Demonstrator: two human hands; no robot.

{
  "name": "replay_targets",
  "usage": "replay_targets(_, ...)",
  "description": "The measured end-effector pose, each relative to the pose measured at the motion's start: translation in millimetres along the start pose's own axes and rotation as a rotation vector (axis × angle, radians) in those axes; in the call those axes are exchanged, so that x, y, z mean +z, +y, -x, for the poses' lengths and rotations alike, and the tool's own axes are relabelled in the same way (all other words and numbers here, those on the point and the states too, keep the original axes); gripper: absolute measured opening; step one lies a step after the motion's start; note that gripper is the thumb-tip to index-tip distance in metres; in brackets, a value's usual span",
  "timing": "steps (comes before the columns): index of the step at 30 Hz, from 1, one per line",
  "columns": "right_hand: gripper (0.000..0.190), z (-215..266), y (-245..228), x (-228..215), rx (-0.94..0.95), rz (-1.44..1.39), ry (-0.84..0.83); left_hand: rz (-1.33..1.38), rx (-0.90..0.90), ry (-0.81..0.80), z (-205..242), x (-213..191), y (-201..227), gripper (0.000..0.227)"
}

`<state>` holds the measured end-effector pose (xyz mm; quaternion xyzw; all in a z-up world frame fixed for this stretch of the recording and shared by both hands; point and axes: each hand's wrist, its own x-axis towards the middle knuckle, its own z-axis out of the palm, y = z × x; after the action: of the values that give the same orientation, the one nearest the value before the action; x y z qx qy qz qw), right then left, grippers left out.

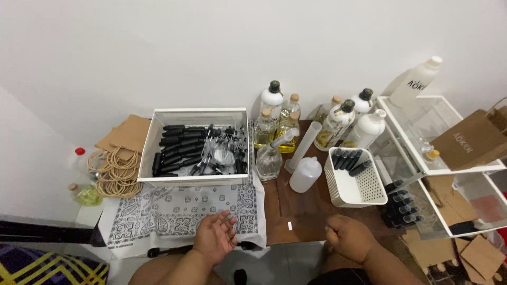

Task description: Assembling small perfume spray bottles by attaching the spray nozzles and caps.

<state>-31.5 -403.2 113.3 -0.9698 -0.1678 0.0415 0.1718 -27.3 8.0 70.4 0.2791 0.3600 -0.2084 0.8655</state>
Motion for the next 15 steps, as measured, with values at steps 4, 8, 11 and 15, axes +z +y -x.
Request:
replay_targets(4,0.032,9,30,39,0.279,0.237,-0.195,-0.024,0.013,0.039,-4,-4,-4,0.037)
replay_targets(8,0.029,-6,23,47,0.213,0.169,-0.242,-0.029,0.031,0.014,-16,-6,-7,0.037)
replay_targets(11,0.032,-18,15,61,0.047,0.094,-0.203,-0.023,0.032,0.007,-18,-1,-13,0.039)
replay_targets(15,0.044,-38,8,76,-0.106,0.035,-0.23,-0.036,0.032,0.013,-21,6,-17,0.041)
